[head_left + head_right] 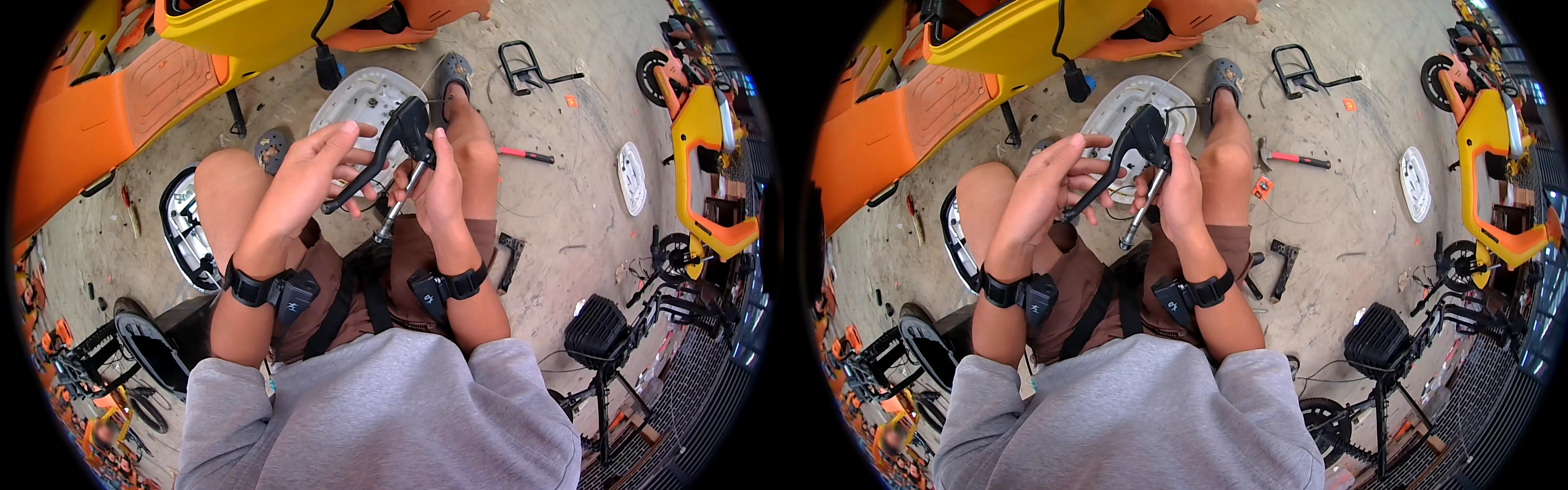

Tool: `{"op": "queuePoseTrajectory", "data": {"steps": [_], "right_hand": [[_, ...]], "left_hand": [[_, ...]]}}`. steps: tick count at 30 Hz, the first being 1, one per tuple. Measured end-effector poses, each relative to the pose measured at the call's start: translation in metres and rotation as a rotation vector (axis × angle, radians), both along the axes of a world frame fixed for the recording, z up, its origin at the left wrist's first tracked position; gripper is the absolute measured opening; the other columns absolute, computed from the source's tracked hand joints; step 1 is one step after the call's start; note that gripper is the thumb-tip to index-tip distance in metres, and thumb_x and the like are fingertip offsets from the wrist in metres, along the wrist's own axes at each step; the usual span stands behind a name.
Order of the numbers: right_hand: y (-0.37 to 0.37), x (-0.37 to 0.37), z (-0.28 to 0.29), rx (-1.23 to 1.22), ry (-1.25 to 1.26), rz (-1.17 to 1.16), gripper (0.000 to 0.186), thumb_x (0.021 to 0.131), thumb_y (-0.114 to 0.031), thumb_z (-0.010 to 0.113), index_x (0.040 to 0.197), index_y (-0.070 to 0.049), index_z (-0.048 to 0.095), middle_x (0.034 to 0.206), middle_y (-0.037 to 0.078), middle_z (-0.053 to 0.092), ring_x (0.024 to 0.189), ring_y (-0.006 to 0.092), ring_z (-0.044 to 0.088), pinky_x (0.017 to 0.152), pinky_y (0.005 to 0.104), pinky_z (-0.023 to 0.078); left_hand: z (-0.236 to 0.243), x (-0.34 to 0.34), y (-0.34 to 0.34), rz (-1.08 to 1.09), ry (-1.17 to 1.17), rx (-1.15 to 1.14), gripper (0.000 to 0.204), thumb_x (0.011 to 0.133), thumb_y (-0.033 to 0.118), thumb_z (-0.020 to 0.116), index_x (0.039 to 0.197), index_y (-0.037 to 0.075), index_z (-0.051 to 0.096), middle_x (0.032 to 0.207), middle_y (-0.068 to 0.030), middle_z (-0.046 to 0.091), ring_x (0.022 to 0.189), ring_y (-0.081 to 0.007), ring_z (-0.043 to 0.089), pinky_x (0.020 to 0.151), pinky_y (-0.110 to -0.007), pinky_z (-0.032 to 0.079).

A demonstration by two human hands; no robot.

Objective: The person handles a brake lever and its wiring, then uses a screwdriver and a hammer to secure electrical components and a metal pin onto a white plastic scooter part.

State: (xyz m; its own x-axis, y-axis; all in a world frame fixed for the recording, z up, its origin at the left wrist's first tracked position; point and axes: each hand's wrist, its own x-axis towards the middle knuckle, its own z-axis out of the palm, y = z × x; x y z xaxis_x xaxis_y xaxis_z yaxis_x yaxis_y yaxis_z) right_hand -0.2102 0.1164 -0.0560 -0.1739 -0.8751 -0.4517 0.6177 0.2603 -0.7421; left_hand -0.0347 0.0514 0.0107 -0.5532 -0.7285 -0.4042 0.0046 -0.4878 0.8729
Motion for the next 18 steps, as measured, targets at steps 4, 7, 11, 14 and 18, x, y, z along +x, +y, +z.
{"op": "queuePoseTrajectory", "data": {"steps": [4, 7, 11, 14, 18], "right_hand": [[0.0, 0.0003, 0.0005, -0.004, 0.028, 0.007, 0.058, 0.104, -0.058, 0.033, 0.106, -0.004, 0.054, 0.061, 0.009, 0.056, 0.047, 0.02, 0.055, 0.046, 0.0359, 0.051], [-0.0003, 0.0012, 0.0013, 0.01, 0.042, 0.012, 0.058, 0.104, -0.058, 0.032, 0.103, -0.005, 0.054, 0.06, 0.008, 0.054, 0.047, 0.0202, 0.054, 0.049, 0.0365, 0.05], [-0.0004, 0.0009, 0.0004, -0.003, 0.025, 0.005, 0.059, 0.104, -0.057, 0.032, 0.104, -0.004, 0.055, 0.061, 0.009, 0.056, 0.047, 0.0201, 0.056, 0.045, 0.0354, 0.051], [-0.0003, -0.0002, -0.0022, -0.009, 0.015, 0.004, 0.059, 0.105, -0.057, 0.031, 0.104, -0.003, 0.055, 0.062, 0.009, 0.056, 0.046, 0.02, 0.057, 0.043, 0.0345, 0.052], [-0.0005, 0.0004, -0.0027, -0.003, 0.042, 0.03, 0.058, 0.104, -0.058, 0.029, 0.107, -0.005, 0.052, 0.061, 0.009, 0.055, 0.047, 0.0212, 0.054, 0.049, 0.0371, 0.051]], "left_hand": [[-0.0016, 0.0003, -0.0005, -0.02, -0.031, -0.036, 0.048, 0.106, 0.037, 0.05, 0.132, -0.004, 0.054, 0.104, -0.0168, 0.071, 0.074, -0.0182, 0.071, 0.05, -0.024, 0.054], [-0.0017, 0.0005, -0.0002, -0.018, -0.031, -0.036, 0.046, 0.106, 0.035, 0.05, 0.131, -0.003, 0.055, 0.104, -0.016, 0.071, 0.075, -0.0175, 0.071, 0.05, -0.023, 0.053], [-0.0019, 0.0005, 0.0004, -0.014, -0.039, -0.057, 0.044, 0.106, 0.033, 0.05, 0.131, -0.002, 0.055, 0.105, -0.016, 0.071, 0.075, -0.017, 0.071, 0.049, -0.023, 0.052], [-0.0027, 0.0013, 0.0001, -0.023, -0.043, -0.065, 0.042, 0.105, 0.031, 0.052, 0.132, -0.001, 0.056, 0.105, -0.016, 0.071, 0.076, -0.0166, 0.071, 0.049, -0.022, 0.051], [-0.0045, 0.0008, 0.0004, -0.029, -0.054, -0.07, 0.04, 0.104, 0.027, 0.055, 0.132, -0.001, 0.055, 0.104, -0.0149, 0.071, 0.069, -0.0133, 0.067, 0.046, -0.021, 0.047]]}}
